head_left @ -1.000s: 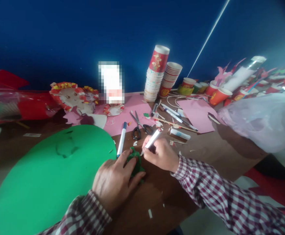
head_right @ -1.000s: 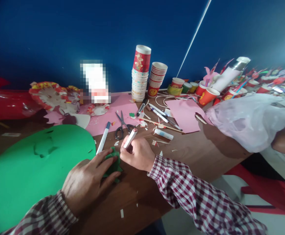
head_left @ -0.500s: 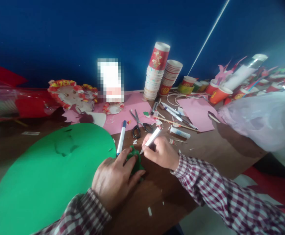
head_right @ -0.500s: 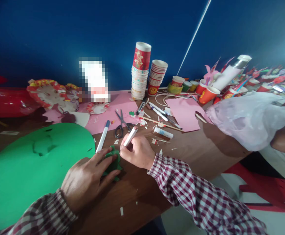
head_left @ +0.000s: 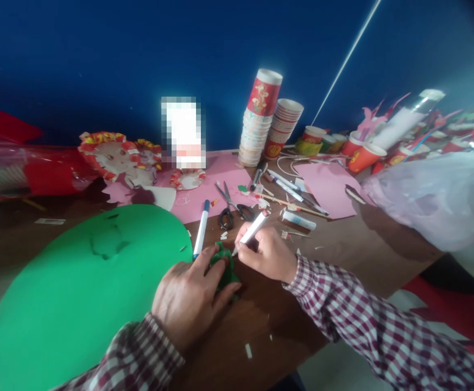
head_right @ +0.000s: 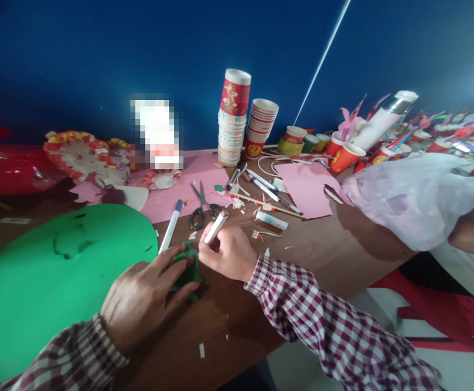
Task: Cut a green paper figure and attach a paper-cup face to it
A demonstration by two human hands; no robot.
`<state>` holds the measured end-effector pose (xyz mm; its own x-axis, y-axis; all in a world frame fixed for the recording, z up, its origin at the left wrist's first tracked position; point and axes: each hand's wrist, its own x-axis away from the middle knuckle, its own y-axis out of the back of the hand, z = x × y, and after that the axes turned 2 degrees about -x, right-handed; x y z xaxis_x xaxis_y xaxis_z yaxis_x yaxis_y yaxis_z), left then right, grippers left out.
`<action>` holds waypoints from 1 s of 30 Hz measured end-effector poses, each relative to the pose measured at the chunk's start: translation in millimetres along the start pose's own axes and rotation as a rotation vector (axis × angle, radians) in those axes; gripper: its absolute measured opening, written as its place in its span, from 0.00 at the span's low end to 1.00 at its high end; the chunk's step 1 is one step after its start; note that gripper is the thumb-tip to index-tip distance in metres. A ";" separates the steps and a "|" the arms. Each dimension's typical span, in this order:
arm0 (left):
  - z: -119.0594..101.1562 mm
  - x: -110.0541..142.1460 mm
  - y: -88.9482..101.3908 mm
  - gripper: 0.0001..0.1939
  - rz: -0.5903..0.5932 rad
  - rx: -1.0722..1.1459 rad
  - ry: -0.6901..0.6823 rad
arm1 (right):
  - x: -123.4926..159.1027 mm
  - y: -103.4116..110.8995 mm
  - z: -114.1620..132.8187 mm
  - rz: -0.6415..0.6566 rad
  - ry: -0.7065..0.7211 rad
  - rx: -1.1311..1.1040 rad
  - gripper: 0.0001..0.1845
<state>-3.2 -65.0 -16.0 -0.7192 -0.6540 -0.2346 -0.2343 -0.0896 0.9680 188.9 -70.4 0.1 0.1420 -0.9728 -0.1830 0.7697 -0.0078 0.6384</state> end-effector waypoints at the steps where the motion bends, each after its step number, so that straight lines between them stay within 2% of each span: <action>1: 0.0 0.0 0.0 0.20 0.000 0.001 -0.003 | 0.1 -0.1 0.0 0.003 0.001 0.002 0.03; 7: 0.9 0.8 -2.2 0.20 -0.005 -0.001 0.002 | -0.4 1.0 -1.0 0.009 -0.007 -0.078 0.03; 14: 0.3 1.1 -0.1 0.20 0.042 0.005 0.026 | -3.3 1.2 -5.8 -0.053 -0.115 -0.302 0.04; 19: -0.9 -0.2 5.0 0.20 0.078 0.032 0.059 | -3.3 -1.2 -5.9 -0.123 -0.106 -0.335 0.05; 24: -0.4 0.2 2.5 0.22 0.014 0.081 0.078 | -2.5 -2.8 -7.1 -0.183 -0.093 -0.342 0.05; 30: 3.0 2.9 -3.7 0.20 -0.052 0.103 0.042 | -1.8 -2.5 -9.1 -0.210 -0.077 -0.335 0.07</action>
<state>-6.3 -64.4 -20.5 -0.6767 -0.6818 -0.2780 -0.3376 -0.0481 0.9400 192.3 -66.5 -8.0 -0.0776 -0.9727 -0.2187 0.9390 -0.1450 0.3119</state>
